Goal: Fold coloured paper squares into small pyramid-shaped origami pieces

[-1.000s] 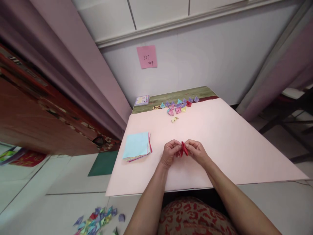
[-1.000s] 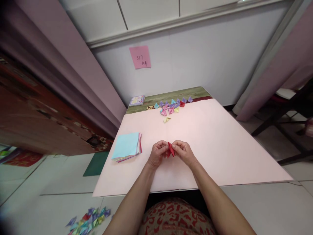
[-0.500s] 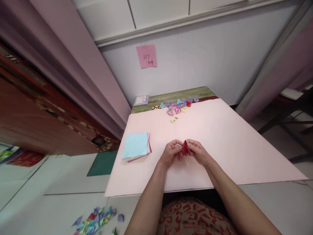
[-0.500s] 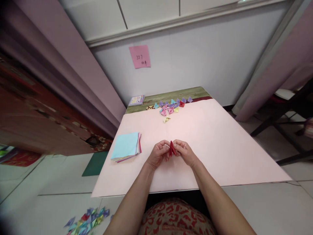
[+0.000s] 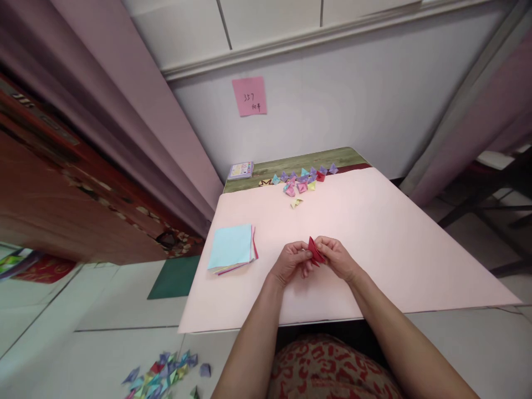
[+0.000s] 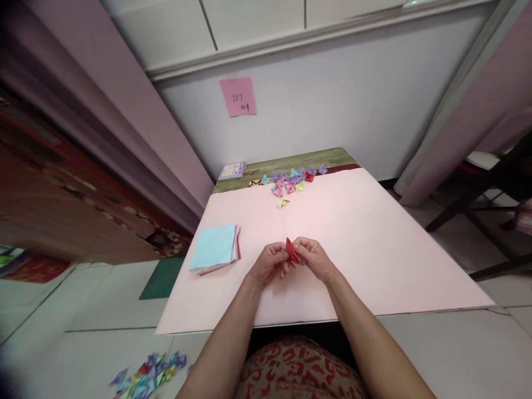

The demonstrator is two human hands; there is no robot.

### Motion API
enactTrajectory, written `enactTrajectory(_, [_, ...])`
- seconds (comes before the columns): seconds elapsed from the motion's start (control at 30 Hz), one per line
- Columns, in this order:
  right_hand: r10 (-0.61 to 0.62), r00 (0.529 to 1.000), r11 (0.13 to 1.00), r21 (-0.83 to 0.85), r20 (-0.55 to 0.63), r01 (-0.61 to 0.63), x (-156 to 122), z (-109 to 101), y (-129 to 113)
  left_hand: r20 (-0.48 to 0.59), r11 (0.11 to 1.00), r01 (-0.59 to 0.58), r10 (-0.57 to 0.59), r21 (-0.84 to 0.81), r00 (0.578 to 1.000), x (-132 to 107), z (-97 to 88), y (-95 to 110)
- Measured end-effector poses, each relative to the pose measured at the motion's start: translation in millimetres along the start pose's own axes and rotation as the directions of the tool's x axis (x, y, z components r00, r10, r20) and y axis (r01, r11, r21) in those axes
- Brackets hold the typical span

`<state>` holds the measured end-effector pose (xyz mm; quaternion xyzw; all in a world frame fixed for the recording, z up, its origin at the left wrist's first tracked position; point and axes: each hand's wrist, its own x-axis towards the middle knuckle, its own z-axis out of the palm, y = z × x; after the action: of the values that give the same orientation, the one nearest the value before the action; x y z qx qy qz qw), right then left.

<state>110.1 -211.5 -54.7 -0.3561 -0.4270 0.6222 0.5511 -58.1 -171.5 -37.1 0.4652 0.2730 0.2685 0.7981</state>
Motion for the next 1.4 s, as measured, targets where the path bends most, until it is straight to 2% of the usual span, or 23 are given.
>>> enactTrajectory(0.13, [0.056,0.998,0.998,0.016,0.005,-0.056,-1.2,-1.6,-3.2,-0.011,0.999,0.004,-0.005,-0.043,1.0,0.3,-1.4,-0.3])
enactTrajectory(0.3, [0.138,0.984,0.99,0.0,0.115,-0.139,-2.8,-6.4,-5.0,0.009,0.996,0.015,-0.014,-0.087,1.0,0.1,-5.2,-2.3])
enactTrajectory(0.43, [0.207,0.965,0.978,0.002,0.159,-0.21,-2.0,-8.4,-7.0,0.028,0.994,0.032,-0.03,-0.104,0.999,0.3,-6.2,-3.2])
enactTrajectory(0.73, [0.245,0.943,0.966,0.028,0.226,-0.258,-1.2,-8.8,-11.1,0.04,0.99,0.009,-0.004,-0.142,0.999,1.9,-8.8,-4.5])
enactTrajectory(0.87, [0.235,0.958,0.967,0.057,0.166,-0.247,-0.8,-8.9,-6.8,0.022,0.988,0.011,-0.008,-0.152,1.0,2.9,-7.9,-5.4])
enactTrajectory(1.0, [0.193,0.981,0.974,0.115,0.034,-0.195,-0.1,-3.8,-3.8,-0.116,0.987,-0.086,0.07,-0.139,0.991,4.2,-1.3,-5.9])
enactTrajectory(1.1, [0.112,0.99,0.991,0.083,-0.087,-0.104,1.2,1.4,-0.7,-0.25,0.975,-0.209,0.184,-0.078,0.951,6.1,3.5,-7.6])
enactTrajectory(1.2, [-0.027,0.982,0.999,-0.029,-0.186,0.022,2.9,5.2,4.7,-0.35,0.959,-0.283,0.26,-0.017,0.9,8.7,5.1,-10.4])
enactTrajectory(1.3, [-0.096,0.962,0.992,-0.102,-0.254,0.072,4.3,7.5,11.5,-0.416,0.944,-0.326,0.313,0.041,0.854,11.3,4.4,-13.2])
enactTrajectory(1.4, [-0.133,0.94,0.985,-0.146,-0.314,0.091,5.3,8.6,18.3,-0.447,0.936,-0.332,0.347,0.114,0.825,12.9,3.5,-15.2])
